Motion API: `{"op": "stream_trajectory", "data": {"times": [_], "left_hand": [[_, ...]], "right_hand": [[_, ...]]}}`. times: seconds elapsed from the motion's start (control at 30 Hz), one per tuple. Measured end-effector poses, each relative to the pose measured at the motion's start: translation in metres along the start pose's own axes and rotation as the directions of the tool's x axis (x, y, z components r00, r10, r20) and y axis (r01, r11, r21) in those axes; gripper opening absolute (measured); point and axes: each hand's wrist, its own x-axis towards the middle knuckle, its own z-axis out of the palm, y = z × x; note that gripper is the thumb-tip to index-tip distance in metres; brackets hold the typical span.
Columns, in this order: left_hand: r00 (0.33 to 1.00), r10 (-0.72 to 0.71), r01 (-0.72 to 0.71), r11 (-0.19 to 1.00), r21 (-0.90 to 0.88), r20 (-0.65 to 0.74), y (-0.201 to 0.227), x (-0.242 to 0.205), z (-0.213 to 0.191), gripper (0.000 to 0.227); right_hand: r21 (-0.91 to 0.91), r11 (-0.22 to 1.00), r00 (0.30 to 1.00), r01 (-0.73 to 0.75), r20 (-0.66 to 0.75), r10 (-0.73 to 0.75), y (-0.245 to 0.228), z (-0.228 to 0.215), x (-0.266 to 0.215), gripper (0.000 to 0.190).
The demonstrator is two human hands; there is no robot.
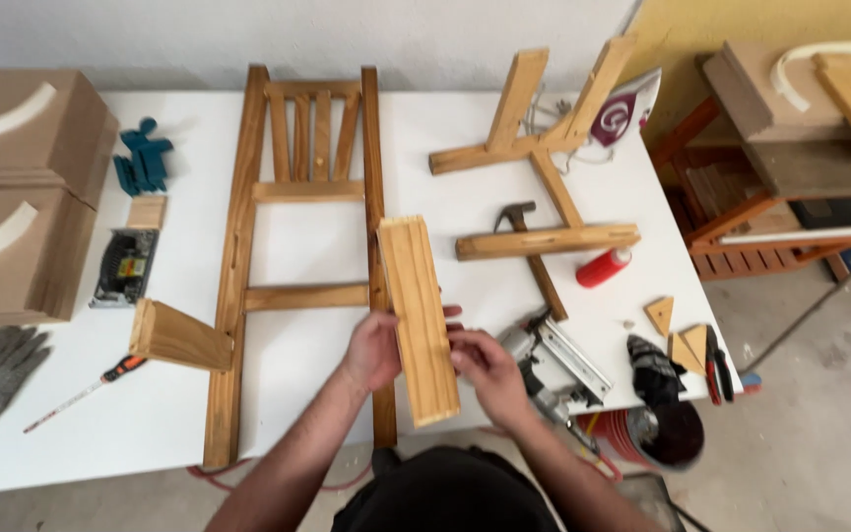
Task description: Assembling wooden furniture components by applying glue to joints and securing them with a hammer and nail gun
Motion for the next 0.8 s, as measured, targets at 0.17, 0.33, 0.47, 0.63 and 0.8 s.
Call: {"op": "stream_trajectory", "data": {"times": [0.17,0.33,0.47,0.63,0.8], "left_hand": [[0.901,-0.083,0.082,0.996,-0.021,-0.426,0.007,0.012,0.023,0.079],[0.880,-0.091,0.107,0.994,0.007,-0.466,0.008,0.018,0.025,0.074],[0.883,0.035,0.131,0.940,0.316,-0.469,-0.007,0.024,-0.023,0.073],[0.928,0.118,0.242,0.535,0.809,-0.355,0.003,0.016,0.027,0.082],[0.896,0.110,0.360,0.387,0.849,-0.430,-0.001,0.021,0.059,0.085]], "right_hand": [[0.288,0.942,0.985,-0.174,0.057,0.164,0.000,0.002,0.012,0.037],[0.332,0.931,0.987,-0.151,-0.006,0.162,0.015,0.009,0.011,0.038],[0.182,0.970,0.987,-0.160,0.006,0.161,0.019,0.004,0.006,0.041],[0.165,0.968,0.970,-0.188,0.185,0.157,0.018,0.000,0.000,0.067],[0.097,0.958,0.929,-0.270,0.289,0.232,0.005,-0.017,0.009,0.068]]}}
